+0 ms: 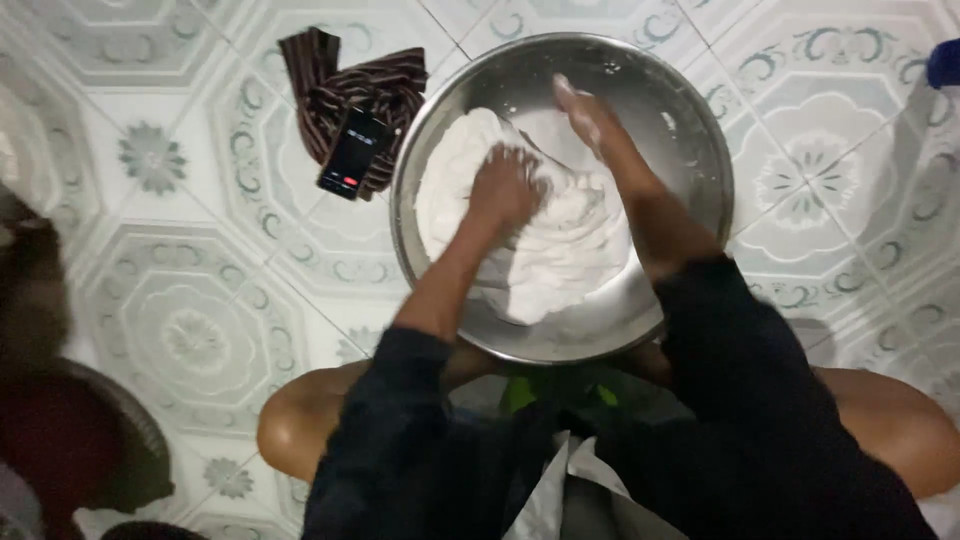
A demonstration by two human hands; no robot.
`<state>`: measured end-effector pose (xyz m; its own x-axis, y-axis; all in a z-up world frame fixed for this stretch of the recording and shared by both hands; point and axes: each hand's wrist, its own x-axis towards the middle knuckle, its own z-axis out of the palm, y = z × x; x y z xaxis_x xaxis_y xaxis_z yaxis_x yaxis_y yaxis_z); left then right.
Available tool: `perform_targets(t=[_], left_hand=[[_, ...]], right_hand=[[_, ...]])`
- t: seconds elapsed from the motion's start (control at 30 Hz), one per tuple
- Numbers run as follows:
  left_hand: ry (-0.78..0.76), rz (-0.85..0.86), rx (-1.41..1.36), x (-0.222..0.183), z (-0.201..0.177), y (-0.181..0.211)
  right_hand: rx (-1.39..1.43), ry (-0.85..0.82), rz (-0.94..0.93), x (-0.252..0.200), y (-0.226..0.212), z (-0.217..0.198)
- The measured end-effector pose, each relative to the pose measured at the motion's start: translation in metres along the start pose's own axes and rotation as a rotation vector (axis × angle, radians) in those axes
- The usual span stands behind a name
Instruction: Kneading a large mass of white dough in a metal bowl on the floor
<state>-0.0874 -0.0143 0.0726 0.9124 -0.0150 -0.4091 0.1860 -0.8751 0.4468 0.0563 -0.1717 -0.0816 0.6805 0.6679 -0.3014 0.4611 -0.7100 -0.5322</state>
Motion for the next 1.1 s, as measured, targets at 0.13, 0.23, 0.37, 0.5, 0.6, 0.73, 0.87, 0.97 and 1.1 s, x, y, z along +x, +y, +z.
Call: perform_targets(t=[0.13,0.23,0.37,0.5,0.6,0.73,0.87,0.97,1.1], left_hand=[[-0.158,-0.078,-0.015,-0.056,-0.008,0.005],[-0.008,-0.180,-0.236,-0.076,0.014,-0.023],[0.396,-0.277,-0.325,-0.052,-0.002,-0.076],[0.049,-0.299,-0.431,-0.047,-0.046,-0.066],[-0.096,-0.276,-0.341,-0.068,-0.031,-0.063],[-0.335,-0.218,-0.089,-0.115,0.012,-0.038],[-0.374,-0.134,0.074,-0.182,0.011,0.020],[-0.346,-0.209,0.133,-0.198,0.026,0.045],[-0.317,-0.298,0.120,-0.204,0.069,0.051]], right_hand=[[0.988,-0.486,0.236,0.076,-0.007,0.116],[1.091,-0.544,0.142,0.026,-0.053,0.112],[-0.104,-0.234,-0.652,0.037,0.009,0.177],[-0.203,-0.094,-0.541,-0.137,-0.088,0.041],[-0.156,-0.444,-0.303,-0.201,-0.121,-0.008],[-0.113,-0.457,-0.467,-0.240,-0.113,-0.017],[-0.061,-0.613,-0.278,-0.224,-0.107,-0.060],[-0.430,-0.549,-0.346,-0.206,-0.101,-0.067],[-0.380,-0.627,-0.197,-0.216,-0.067,-0.007]])
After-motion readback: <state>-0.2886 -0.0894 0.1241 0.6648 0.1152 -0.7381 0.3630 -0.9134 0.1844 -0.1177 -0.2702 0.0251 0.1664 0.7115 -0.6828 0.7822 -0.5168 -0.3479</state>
